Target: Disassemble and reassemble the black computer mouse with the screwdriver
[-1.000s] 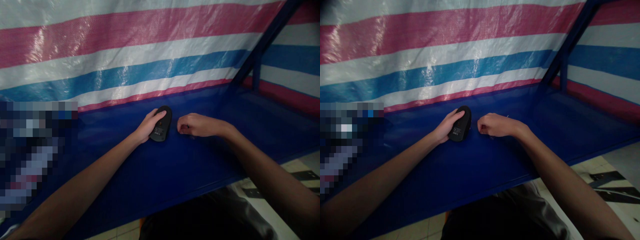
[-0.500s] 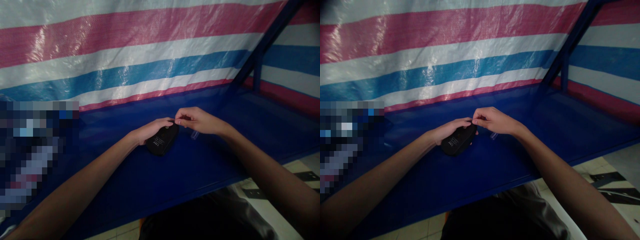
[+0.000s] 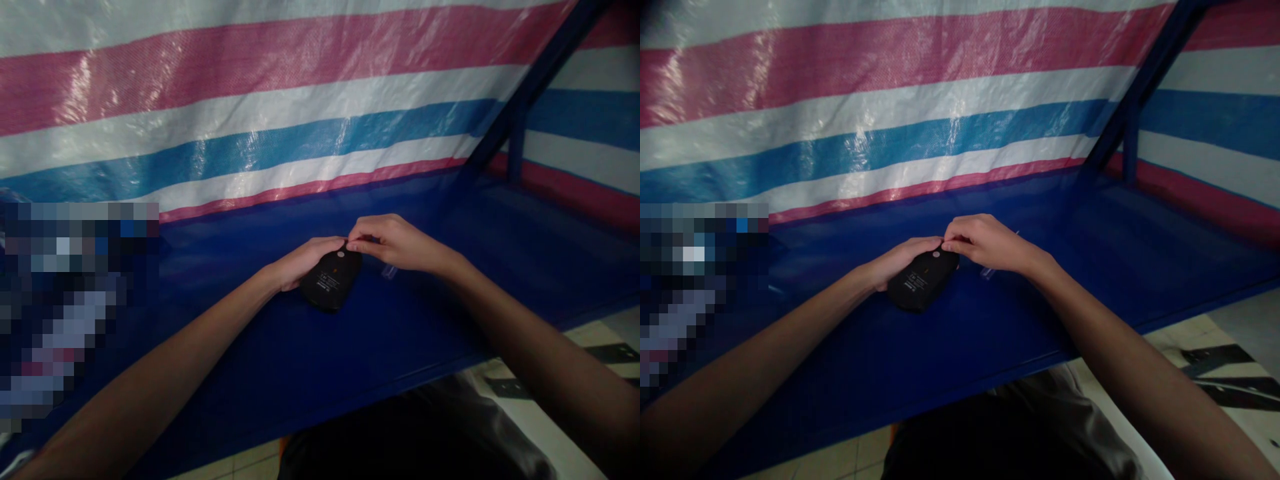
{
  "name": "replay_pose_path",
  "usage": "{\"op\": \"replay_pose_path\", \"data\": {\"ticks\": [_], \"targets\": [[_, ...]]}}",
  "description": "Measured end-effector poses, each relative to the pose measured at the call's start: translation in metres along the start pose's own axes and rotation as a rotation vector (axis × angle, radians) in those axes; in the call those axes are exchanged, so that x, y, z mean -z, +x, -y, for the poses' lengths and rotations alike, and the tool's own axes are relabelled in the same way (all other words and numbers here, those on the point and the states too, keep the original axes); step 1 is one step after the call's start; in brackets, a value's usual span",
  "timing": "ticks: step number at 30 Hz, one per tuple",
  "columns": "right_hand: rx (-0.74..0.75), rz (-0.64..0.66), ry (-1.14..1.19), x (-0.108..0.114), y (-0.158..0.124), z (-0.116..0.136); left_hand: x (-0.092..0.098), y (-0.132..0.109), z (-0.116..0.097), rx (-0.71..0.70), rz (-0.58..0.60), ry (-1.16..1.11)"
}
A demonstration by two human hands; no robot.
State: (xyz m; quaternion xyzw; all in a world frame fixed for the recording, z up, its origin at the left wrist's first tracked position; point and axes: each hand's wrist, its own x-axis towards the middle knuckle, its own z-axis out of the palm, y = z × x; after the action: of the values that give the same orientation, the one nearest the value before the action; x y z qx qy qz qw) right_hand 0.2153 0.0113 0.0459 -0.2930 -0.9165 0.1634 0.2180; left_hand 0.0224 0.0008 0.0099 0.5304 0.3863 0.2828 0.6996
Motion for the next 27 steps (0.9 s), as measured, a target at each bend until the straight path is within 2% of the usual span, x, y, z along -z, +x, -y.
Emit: {"op": "replay_pose_path", "data": {"ticks": [4, 9, 15, 20, 27], "targets": [[0.006, -0.014, -0.012, -0.0014, 0.0013, 0.0011, -0.0007, 0.0007, 0.0005, 0.006, -0.027, -0.005], [-0.089, -0.043, 0.006, -0.0051, 0.0032, 0.0017, -0.0034, -0.0003, -0.0015, -0.011, -0.053, 0.004], [-0.261, -0.025, 0.323, -0.0095, 0.0029, -0.0044, -0.0047, -0.0017, -0.0018, -0.010, -0.056, 0.018], [-0.374, 0.070, 0.538, -0.0073, 0.0031, -0.0056, -0.0043, -0.0011, -0.0011, -0.015, -0.045, 0.014], [-0.403, 0.089, 0.663, -0.0101, 0.0041, -0.0036, -0.0025, -0.0002, -0.0005, -0.044, 0.013, 0.058]]}}
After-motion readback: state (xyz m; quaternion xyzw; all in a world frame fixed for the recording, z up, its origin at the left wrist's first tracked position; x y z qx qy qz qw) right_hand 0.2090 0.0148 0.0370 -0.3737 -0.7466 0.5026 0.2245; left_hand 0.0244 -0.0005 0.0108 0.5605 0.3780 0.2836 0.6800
